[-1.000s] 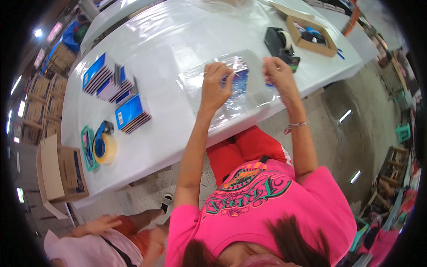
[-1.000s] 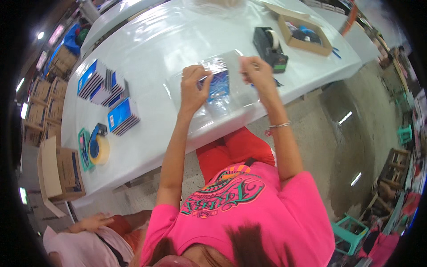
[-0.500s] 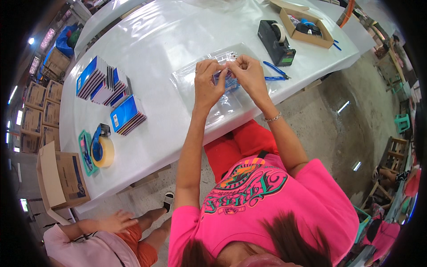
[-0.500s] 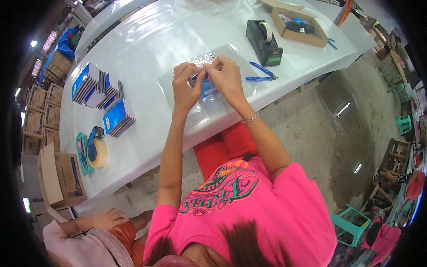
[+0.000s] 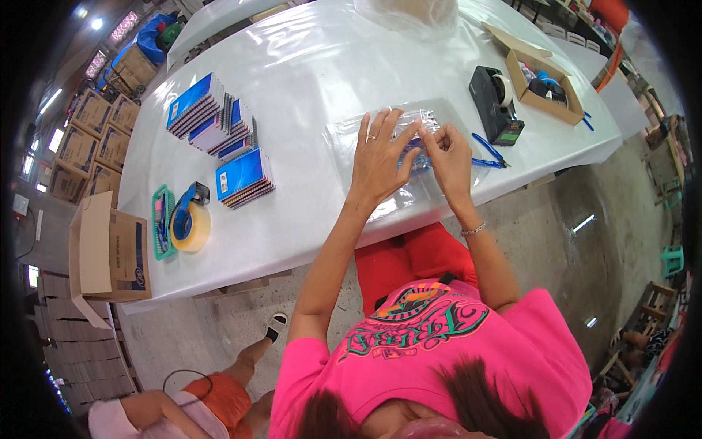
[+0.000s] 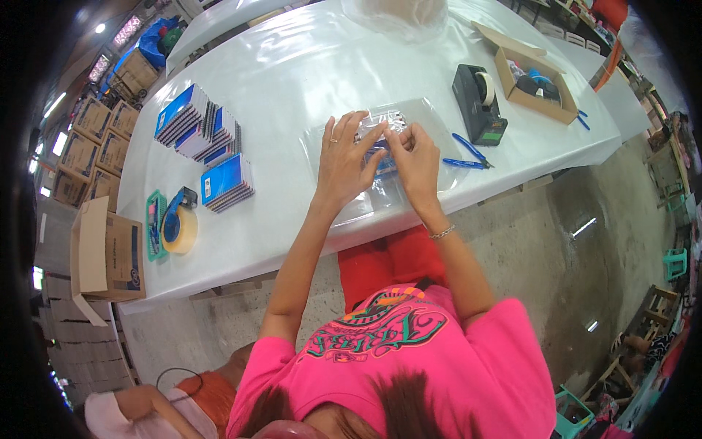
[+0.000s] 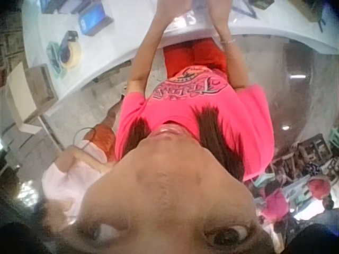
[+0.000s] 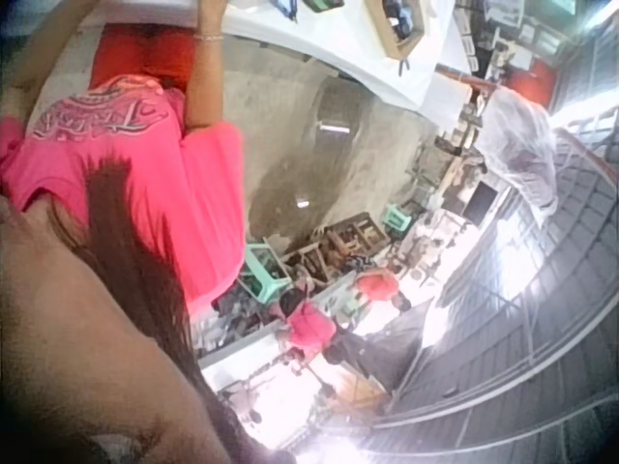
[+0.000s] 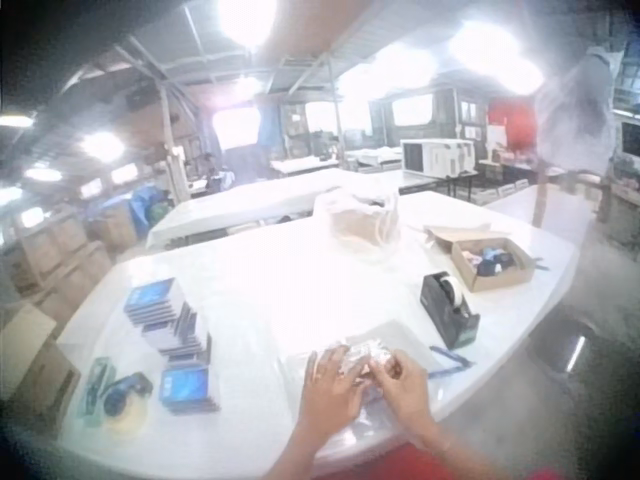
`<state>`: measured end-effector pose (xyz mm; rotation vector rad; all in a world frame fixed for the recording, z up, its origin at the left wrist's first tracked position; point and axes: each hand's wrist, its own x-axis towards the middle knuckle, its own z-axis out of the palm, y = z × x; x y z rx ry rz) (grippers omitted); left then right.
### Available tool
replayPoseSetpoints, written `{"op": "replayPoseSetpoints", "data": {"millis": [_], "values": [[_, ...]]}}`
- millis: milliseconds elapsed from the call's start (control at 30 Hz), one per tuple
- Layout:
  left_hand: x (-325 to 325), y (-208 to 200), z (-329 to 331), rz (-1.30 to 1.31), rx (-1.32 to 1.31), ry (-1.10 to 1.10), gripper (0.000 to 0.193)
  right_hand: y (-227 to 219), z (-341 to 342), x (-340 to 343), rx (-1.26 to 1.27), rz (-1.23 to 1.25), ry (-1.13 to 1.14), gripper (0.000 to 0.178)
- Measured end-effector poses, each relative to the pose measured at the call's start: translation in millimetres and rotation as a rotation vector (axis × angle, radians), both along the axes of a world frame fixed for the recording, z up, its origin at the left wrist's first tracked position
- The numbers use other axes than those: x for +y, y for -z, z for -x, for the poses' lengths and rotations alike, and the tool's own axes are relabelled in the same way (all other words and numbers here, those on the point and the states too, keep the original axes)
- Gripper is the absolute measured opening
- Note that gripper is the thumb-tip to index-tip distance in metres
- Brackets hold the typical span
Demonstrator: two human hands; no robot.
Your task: The person places spiral-bound notebooks into clear plastic sleeves at a white table. They fold the sleeve edges over the notebooks and use a blue pen to mark or seal the packaging. The person repeats this process for multiple notebooks, stacking the finished items on the table.
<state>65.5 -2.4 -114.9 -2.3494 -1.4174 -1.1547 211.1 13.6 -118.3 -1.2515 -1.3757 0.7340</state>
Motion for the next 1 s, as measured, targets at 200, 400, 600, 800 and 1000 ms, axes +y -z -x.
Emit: {"op": "replayPoseSetpoints", "data": {"millis": [200,400,600,800,1000], "values": [[1,5,1,0.167,-0.085,0.065,0.042,15,3,-3,0.158,-0.022,0.054,0.036],[4,-3,0,0.201,-0.194,0.156,0.035,37,-14,8,-0.208,-0.104,0.138,0.045],[26,-31,1,0.452,0.019,0.009,0.055,60,-24,6,-0.449,-0.114,0.104,0.058],[12,-26,3,0.368,-0.06,0.019,0.074,71,-62,-1,-0.327,-0.171,-0.061,0.034],[-104,-78,55,0.299,-0.218,-0.121,0.066,50,-81,17,-0.3,-0.248,-0.115,0.01]]}}
